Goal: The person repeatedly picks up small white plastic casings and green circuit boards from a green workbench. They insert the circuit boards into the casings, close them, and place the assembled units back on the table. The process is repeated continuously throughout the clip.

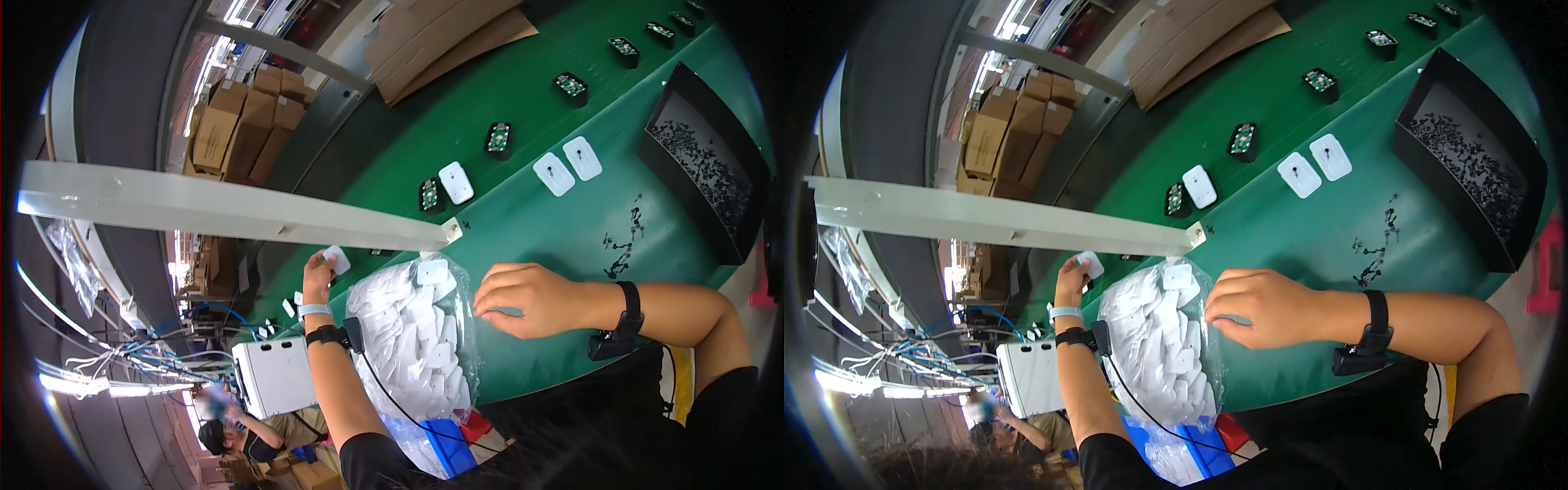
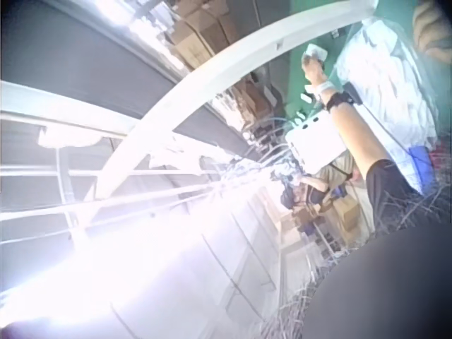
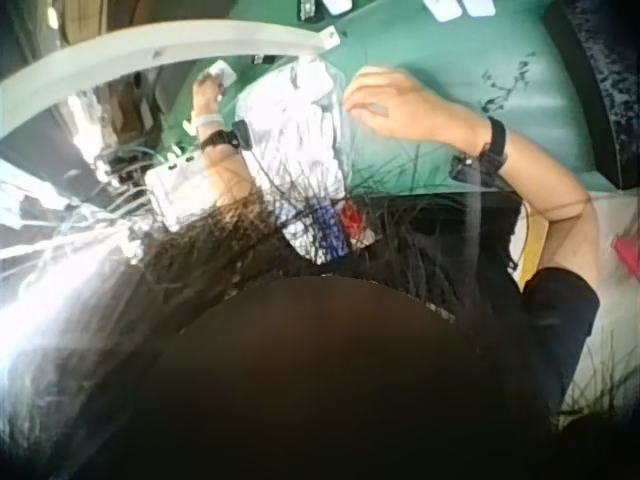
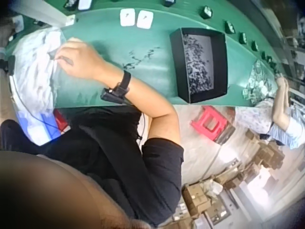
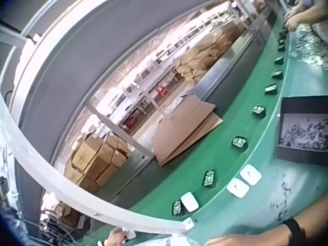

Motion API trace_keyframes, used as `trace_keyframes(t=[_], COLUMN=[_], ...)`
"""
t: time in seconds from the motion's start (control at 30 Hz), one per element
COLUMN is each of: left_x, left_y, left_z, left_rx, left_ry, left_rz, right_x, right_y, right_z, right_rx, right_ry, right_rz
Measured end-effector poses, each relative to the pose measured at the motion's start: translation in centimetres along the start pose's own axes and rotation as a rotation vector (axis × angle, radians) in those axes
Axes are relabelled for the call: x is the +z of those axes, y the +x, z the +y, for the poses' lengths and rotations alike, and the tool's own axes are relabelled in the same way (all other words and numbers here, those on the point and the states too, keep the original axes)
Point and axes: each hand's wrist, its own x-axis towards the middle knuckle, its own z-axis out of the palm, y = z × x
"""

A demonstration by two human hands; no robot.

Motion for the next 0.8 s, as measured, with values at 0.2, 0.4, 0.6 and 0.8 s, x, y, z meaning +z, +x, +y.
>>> trace_keyframes(t=[0.2, 0.4, 0.6, 0.8], left_x=[-0.4, 0.7, 3.1, 9.8], left_y=[4.8, 3.6, -0.5, -5.2], left_z=[-4.2, -2.6, 2.1, 5.0], left_rx=[-0.072, -0.093, 0.630, 0.580], left_ry=[0.026, 0.174, 0.457, 0.532], left_rz=[-0.145, -0.079, 0.379, -0.325], right_x=[-7.0, -11.9, -11.4, -11.8], right_y=[2.3, 1.8, 1.7, 2.1], right_z=[-0.4, 2.4, 3.7, 3.8], right_rx=[0.429, 0.624, 0.673, 0.660], right_ry=[-0.499, -0.998, -1.056, -0.980], right_rz=[-0.208, 0.052, 0.024, 0.029])
